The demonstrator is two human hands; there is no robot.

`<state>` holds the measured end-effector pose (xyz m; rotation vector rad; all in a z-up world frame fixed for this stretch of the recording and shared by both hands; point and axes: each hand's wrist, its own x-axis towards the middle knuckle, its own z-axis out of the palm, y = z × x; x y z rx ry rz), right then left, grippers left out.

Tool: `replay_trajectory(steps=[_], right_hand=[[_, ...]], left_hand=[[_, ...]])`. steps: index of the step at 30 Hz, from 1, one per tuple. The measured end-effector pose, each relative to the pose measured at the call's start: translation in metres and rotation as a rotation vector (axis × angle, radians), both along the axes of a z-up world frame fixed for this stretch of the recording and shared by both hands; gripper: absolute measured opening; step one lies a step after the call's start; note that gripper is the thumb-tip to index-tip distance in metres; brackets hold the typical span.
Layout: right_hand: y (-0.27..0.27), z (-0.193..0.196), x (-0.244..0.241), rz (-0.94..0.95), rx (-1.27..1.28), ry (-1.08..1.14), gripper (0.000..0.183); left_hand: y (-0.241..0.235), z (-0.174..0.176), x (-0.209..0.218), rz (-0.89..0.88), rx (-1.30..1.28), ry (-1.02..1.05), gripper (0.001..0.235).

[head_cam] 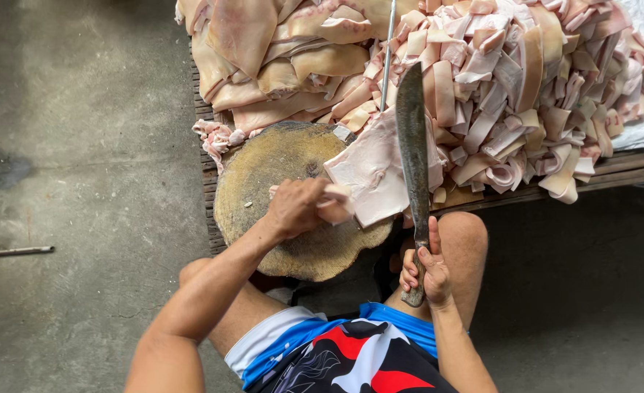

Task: The person sits on the floor and uses a large knife to slice a piece of raw pork belly on a round wooden cutting board. They cut the meat into strips and then into smaller pieces, placing the cut portions onto a nearby pile.

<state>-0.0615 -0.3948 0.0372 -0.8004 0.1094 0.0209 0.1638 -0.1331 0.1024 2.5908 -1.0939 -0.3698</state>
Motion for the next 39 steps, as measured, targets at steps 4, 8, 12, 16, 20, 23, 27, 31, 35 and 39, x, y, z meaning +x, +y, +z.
replay_trajectory(steps=[4, 8, 12, 16, 20, 23, 27, 31, 35, 39], right_hand=[[-0.006, 0.000, -0.005, 0.058, -0.013, 0.081, 0.065], [-0.003, 0.001, -0.006, 0.041, 0.094, 0.028, 0.065], [-0.007, 0.010, -0.018, -0.034, 0.175, -0.020, 0.065], [-0.038, 0.043, -0.012, -0.164, 0.145, -0.083, 0.066], [-0.095, 0.102, 0.021, -0.411, -0.100, -0.028, 0.068], [-0.145, 0.146, 0.061, -0.581, -0.309, 0.086, 0.068], [-0.214, 0.166, 0.132, -0.705, -0.540, 0.182, 0.069], [-0.265, 0.140, 0.149, -0.662, -0.617, 0.283, 0.066], [-0.258, 0.093, 0.120, -0.704, -0.674, 0.247, 0.070], [-0.226, 0.049, 0.102, -0.724, -0.622, 0.263, 0.069]], left_hand=[[0.016, -0.001, 0.017, 0.161, -0.538, 0.365, 0.047], [0.036, 0.001, 0.058, 0.339, -0.991, 0.869, 0.058], [0.006, 0.006, 0.068, 0.615, -1.239, 1.137, 0.059], [-0.103, 0.022, 0.083, 0.476, -1.358, 1.160, 0.048], [-0.276, 0.046, 0.109, 0.362, -1.478, 1.352, 0.034], [-0.414, 0.065, 0.139, 0.399, -1.546, 1.444, 0.031], [-0.529, 0.100, 0.188, 0.571, -1.329, 1.267, 0.050], [-0.507, 0.077, 0.180, 0.323, -1.031, 0.826, 0.073], [-0.355, 0.031, 0.093, -0.200, -0.623, -0.404, 0.101], [-0.331, -0.014, 0.116, -0.176, -0.403, -0.517, 0.119]])
